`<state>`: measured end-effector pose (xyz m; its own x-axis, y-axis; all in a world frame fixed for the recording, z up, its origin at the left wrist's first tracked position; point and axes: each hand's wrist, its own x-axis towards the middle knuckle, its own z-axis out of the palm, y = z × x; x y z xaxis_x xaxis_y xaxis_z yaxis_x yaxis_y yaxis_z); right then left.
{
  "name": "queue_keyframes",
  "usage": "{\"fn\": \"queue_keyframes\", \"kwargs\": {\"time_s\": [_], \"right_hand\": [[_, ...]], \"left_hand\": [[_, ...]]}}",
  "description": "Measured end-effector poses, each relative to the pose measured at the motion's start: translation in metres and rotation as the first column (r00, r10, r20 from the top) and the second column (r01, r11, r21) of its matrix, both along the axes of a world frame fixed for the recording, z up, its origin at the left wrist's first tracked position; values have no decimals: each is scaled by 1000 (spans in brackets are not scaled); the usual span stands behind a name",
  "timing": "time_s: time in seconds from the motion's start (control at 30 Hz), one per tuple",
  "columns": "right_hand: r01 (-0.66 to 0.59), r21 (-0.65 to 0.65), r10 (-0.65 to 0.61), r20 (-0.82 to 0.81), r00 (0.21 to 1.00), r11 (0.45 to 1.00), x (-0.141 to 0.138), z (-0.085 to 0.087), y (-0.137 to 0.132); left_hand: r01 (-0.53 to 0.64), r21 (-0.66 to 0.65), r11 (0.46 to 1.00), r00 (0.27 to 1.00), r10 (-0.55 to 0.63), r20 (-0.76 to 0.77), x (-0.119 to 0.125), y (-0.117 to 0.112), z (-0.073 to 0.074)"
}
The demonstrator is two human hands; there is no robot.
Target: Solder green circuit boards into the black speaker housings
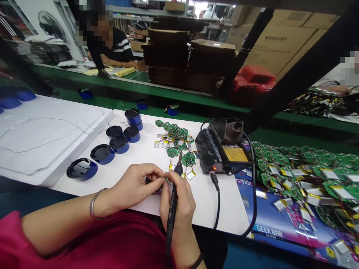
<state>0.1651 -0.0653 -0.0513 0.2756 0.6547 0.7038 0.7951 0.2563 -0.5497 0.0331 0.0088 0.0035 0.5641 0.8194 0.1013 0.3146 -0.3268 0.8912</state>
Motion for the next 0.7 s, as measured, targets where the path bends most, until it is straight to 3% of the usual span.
{"fn": "queue_keyframes", "kwargs": {"time_s": [0.37,0.57,0.7], "right_hand": [[-14,-56,-3,-280,960,998,3,21,-3],[-80,-53,52,-406,912,995,0,20,2],[-77,-51,48,-429,902,996,-1,18,3]], "left_hand": [[8,-52,999,1000,-9,-13,-1,1,-2],[19,-3,1000,999,-19,-33,-2,0,0],[17,-57,998,1000,-18,-19,-2,1,1]]}}
